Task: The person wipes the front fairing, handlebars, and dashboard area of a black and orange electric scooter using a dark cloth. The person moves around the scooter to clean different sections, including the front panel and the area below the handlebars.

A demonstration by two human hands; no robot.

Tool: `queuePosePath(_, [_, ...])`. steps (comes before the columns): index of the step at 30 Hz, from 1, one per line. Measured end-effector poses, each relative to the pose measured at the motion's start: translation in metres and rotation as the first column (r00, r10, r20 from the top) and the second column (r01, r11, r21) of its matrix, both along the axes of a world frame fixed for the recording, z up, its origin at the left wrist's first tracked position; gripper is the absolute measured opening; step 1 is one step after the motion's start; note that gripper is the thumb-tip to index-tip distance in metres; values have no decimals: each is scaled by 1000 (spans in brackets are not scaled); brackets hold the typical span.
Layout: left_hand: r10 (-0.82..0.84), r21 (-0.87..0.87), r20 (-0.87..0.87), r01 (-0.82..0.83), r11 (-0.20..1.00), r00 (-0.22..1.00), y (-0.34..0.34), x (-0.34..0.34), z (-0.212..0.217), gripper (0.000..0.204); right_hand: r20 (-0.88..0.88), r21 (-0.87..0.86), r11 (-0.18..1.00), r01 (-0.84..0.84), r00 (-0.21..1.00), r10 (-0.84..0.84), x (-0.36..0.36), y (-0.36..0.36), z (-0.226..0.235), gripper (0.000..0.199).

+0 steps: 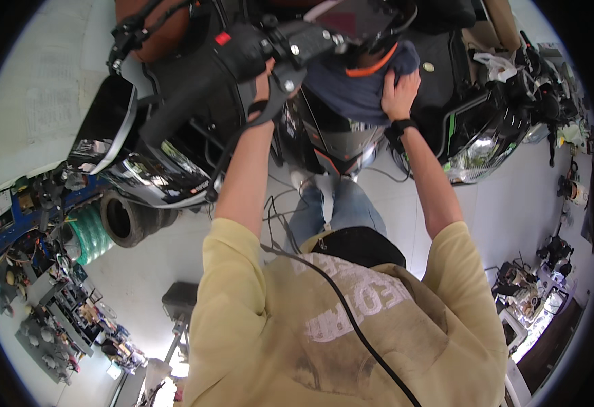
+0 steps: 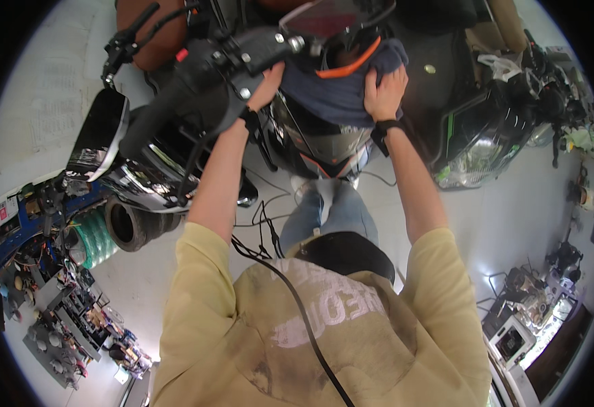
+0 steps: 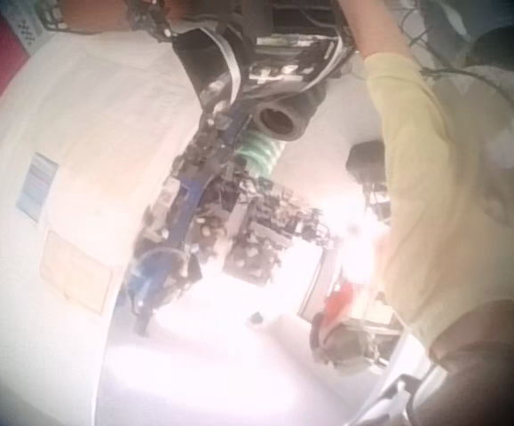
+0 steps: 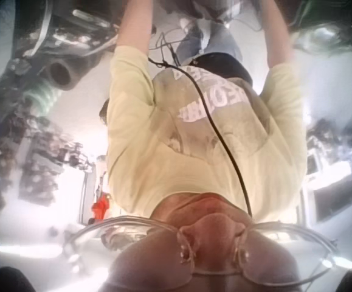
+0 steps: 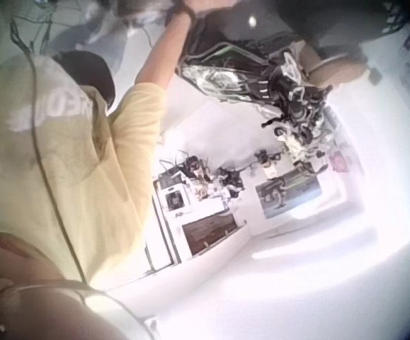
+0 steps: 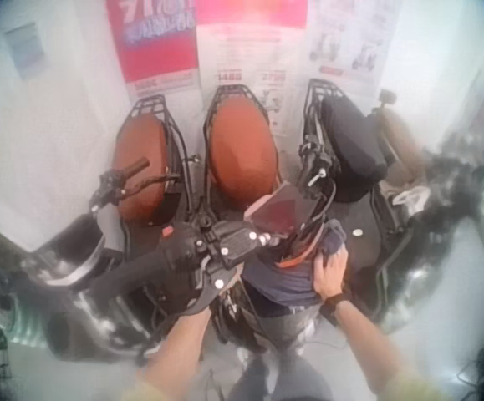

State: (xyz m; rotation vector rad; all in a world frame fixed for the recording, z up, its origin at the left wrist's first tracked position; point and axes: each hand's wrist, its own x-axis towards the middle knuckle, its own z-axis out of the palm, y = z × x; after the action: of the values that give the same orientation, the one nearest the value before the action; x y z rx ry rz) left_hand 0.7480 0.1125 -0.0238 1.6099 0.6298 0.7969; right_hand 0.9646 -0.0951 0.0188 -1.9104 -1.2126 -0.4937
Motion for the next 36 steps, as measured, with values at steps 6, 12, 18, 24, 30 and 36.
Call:
queuePosePath(6, [123, 378, -358, 23, 926, 926, -20, -21, 13, 33, -17, -5, 1000, 15, 1000, -15, -1, -2, -2, 40])
queuePosePath(12, [198, 472, -290, -40, 881, 936, -49, -28, 60, 27, -26, -67, 997, 29, 999, -31, -2, -4, -4, 41])
queuePosePath(18, [205, 534, -346, 12, 846, 915, -101, -33, 101, 42, -9, -86, 996, 21, 1000, -22, -3, -5, 0, 43])
queuePosePath(24, [4, 582, -325, 196, 790, 946, -136, -49, 134, 36, -72, -65, 996, -55, 996, 50, -1, -8, 13, 49])
queuePosePath(30, [121, 742, -84, -19, 670, 989, -173, -24, 194, 47, -164, -83, 993, -83, 984, 69, 4, -12, 9, 49])
queuePosePath(36, [240, 737, 4, -165, 656, 971, -148, 58, 258, 48, -705, 183, 981, -67, 686, 179, 15, -15, 30, 42])
